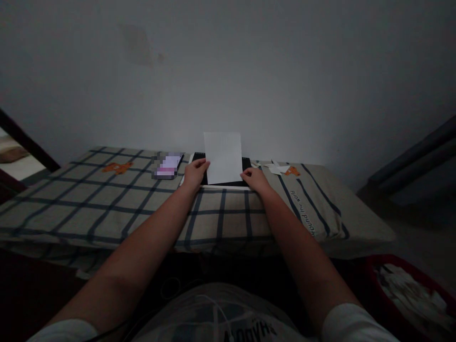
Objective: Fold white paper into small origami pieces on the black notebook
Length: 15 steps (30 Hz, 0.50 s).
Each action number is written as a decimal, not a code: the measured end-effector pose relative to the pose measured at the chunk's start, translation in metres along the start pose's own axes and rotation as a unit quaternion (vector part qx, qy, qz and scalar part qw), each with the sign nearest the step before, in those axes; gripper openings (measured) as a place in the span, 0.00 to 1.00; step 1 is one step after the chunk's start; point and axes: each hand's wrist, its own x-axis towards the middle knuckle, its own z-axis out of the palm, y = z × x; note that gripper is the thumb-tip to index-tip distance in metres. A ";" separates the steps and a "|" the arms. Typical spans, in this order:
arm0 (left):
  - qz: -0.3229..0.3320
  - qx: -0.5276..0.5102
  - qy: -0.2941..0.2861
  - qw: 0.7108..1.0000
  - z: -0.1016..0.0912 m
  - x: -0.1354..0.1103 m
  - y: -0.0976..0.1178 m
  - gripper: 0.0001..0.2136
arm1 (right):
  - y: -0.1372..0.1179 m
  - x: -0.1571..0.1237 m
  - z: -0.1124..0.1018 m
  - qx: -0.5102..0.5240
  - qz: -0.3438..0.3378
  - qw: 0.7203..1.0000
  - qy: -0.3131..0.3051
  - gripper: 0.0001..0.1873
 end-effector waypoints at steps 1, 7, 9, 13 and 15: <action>-0.001 0.001 0.004 1.000 0.000 0.000 0.000 0.15 | 0.000 0.000 0.000 -0.003 0.000 1.000 -0.003 0.09; -0.008 0.005 0.006 1.000 0.002 -0.004 0.004 0.15 | 0.000 -0.001 -0.001 -0.003 0.005 1.000 0.007 0.08; -0.010 0.007 0.008 1.000 0.002 -0.005 0.005 0.14 | 0.001 -0.001 -0.001 0.014 0.010 1.000 0.007 0.07; -0.012 0.010 0.020 1.000 0.001 -0.005 0.007 0.14 | 0.003 0.001 0.002 0.059 0.017 0.998 -0.003 0.07; -0.012 0.007 0.025 1.000 0.001 -0.004 0.008 0.14 | 0.004 0.002 0.002 0.080 0.017 0.997 -0.003 0.08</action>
